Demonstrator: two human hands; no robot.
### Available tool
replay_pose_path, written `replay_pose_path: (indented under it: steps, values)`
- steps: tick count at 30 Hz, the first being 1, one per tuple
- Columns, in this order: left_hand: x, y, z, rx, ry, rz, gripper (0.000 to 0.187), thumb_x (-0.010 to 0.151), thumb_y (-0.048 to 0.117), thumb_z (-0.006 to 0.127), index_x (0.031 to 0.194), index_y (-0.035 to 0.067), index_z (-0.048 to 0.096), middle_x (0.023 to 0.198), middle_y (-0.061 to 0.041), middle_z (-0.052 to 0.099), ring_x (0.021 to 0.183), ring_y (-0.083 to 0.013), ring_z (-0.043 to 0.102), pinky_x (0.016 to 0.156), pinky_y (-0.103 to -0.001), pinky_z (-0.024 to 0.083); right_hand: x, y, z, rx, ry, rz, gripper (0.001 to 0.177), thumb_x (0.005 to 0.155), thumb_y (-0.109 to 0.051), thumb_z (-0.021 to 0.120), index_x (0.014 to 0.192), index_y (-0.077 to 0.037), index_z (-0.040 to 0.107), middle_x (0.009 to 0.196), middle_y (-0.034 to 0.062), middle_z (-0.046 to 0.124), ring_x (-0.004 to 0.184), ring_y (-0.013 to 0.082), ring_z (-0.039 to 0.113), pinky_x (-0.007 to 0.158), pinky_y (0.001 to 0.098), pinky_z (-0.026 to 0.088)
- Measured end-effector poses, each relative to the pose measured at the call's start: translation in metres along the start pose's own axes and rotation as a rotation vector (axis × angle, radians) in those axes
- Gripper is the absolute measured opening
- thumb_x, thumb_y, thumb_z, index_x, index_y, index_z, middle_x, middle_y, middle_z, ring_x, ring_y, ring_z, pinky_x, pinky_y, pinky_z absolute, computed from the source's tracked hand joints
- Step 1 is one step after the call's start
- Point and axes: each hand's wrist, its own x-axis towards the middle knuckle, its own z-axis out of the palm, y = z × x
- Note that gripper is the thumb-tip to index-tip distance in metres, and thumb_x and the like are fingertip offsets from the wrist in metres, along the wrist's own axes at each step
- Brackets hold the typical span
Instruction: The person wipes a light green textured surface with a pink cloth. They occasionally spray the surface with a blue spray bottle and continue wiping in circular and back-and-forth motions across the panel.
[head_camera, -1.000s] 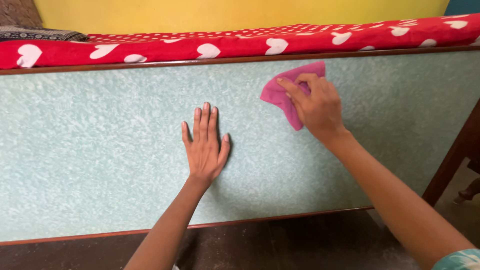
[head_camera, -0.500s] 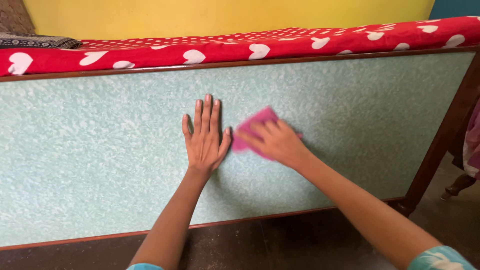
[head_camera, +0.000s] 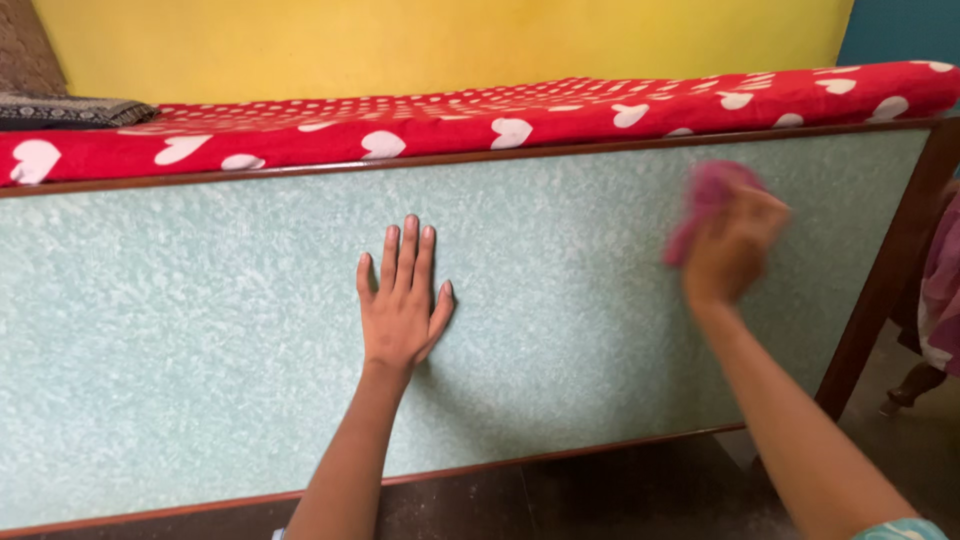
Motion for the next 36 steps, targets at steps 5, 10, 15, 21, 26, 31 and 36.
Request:
replay_pose_path:
  steps: [5,10,15,21,26,31,36]
  values:
    - [0.000,0.004,0.001,-0.080,-0.040,-0.038,0.076,0.099,0.043,0.048,0.164,0.008,0.028,0.172,-0.010,0.020,0.159,-0.0284,0.015,0.125,-0.058,0.004,-0.026,0.035,0.010,-0.116,0.095,0.268,0.027,0.108,-0.010,0.063,0.135,-0.009,0.065,0.129,0.0181,0.052,0.121,0.0372,0.055,0.100,0.0467,0.047]
    - [0.001,0.008,0.006,-0.062,-0.031,-0.054,0.077,0.100,0.044,0.048,0.163,0.007,0.028,0.173,-0.011,0.018,0.159,-0.0290,0.014,0.125,-0.060,0.003,-0.057,-0.096,0.040,0.241,-0.206,0.103,0.029,0.103,-0.027,0.065,0.119,-0.003,0.060,0.122,0.0169,0.055,0.111,0.0343,0.055,0.098,0.0451,0.046]
    - [0.000,0.003,0.000,-0.102,-0.021,-0.029,0.084,0.091,0.048,0.051,0.162,0.008,0.030,0.170,-0.010,0.020,0.158,-0.0289,0.016,0.124,-0.059,0.006,-0.080,-0.179,0.016,0.179,-0.352,-0.865,0.053,0.083,-0.016,0.069,0.135,-0.024,0.067,0.121,0.0072,0.063,0.092,0.0243,0.063,0.080,0.0398,0.052]
    - [0.001,0.013,0.007,-0.011,0.054,-0.083,0.074,0.099,0.042,0.049,0.163,0.009,0.033,0.172,-0.009,0.024,0.159,-0.0263,0.022,0.127,-0.056,0.007,-0.038,-0.138,0.008,0.120,-0.335,-0.679,0.047,0.086,-0.016,0.074,0.132,-0.029,0.071,0.112,0.0034,0.062,0.090,0.0233,0.061,0.075,0.0392,0.054]
    - [0.023,0.045,0.014,-0.039,0.088,0.028,0.071,0.100,0.039,0.050,0.164,0.011,0.035,0.172,-0.008,0.025,0.159,-0.0257,0.025,0.126,-0.055,0.011,0.011,-0.045,0.003,0.068,-0.150,-0.417,0.036,0.098,-0.009,0.070,0.132,-0.020,0.071,0.118,0.0106,0.058,0.107,0.0324,0.061,0.087,0.0432,0.054]
    - [0.035,0.101,0.023,-0.158,-0.022,0.176,0.068,0.097,0.039,0.052,0.162,0.025,0.036,0.171,-0.004,0.024,0.157,-0.0275,0.023,0.123,-0.061,0.014,0.037,0.075,-0.014,0.063,-0.122,-0.139,0.031,0.112,-0.006,0.059,0.142,-0.011,0.064,0.131,0.0205,0.050,0.123,0.0401,0.056,0.104,0.0461,0.048]
    - [0.033,0.116,0.039,-0.156,0.028,0.153,0.068,0.097,0.040,0.052,0.162,0.030,0.035,0.171,-0.004,0.023,0.157,-0.0324,0.021,0.123,-0.066,0.011,0.045,0.199,-0.028,-0.015,-0.147,0.093,0.047,0.103,-0.005,0.057,0.150,-0.011,0.058,0.136,0.0229,0.047,0.127,0.0421,0.051,0.111,0.0482,0.042]
